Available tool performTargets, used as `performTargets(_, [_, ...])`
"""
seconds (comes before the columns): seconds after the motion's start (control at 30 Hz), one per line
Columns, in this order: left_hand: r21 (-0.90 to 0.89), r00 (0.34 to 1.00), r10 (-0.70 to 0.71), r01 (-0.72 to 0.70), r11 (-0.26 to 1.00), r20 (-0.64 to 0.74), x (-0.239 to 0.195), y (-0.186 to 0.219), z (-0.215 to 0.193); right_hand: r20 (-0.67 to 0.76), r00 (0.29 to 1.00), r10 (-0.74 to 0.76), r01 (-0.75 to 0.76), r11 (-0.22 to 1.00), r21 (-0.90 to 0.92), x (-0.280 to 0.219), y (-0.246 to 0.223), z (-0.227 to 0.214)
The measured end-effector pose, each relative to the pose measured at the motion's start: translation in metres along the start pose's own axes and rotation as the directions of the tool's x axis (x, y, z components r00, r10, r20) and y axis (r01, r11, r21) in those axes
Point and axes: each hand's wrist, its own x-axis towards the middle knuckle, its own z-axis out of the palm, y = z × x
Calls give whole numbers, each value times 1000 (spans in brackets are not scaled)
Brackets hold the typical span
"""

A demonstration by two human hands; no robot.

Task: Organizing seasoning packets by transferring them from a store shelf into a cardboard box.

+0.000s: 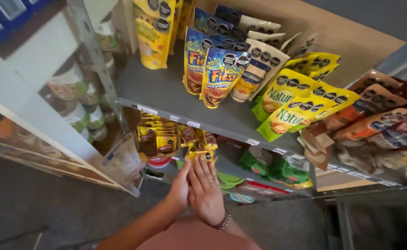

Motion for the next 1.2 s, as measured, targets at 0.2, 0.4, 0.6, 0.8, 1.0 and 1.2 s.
performTargets(0.2, [194, 983, -7, -29, 980, 184, -21, 38, 31, 52, 984, -172, 170, 985, 42, 3, -13, -17])
performTargets(0.4, [206, 994, 93, -104, 973, 66, -22, 38, 22, 16, 966, -258, 231, 890, 394, -12, 0, -32])
performTargets(0.6, [38, 977, 212, -213, 976, 30, -28, 50, 21, 229, 773, 592, -501, 348, 792, -38, 24, -10])
performTargets(0.8, [881, 947, 296, -242, 407, 123, -15, 79, -27, 748, 481, 458, -819, -69, 569, -45, 21, 22])
performTargets(1.0, [781, 950, 153, -126, -612, 274, -53, 145, 43, 654, 658, 375, -753, 316, 577, -60, 51, 45])
performTargets(1.2, [524, 892, 351, 162, -836, 285, -15, 192, 63, 757, 565, 328, -824, 168, 542, -52, 46, 32])
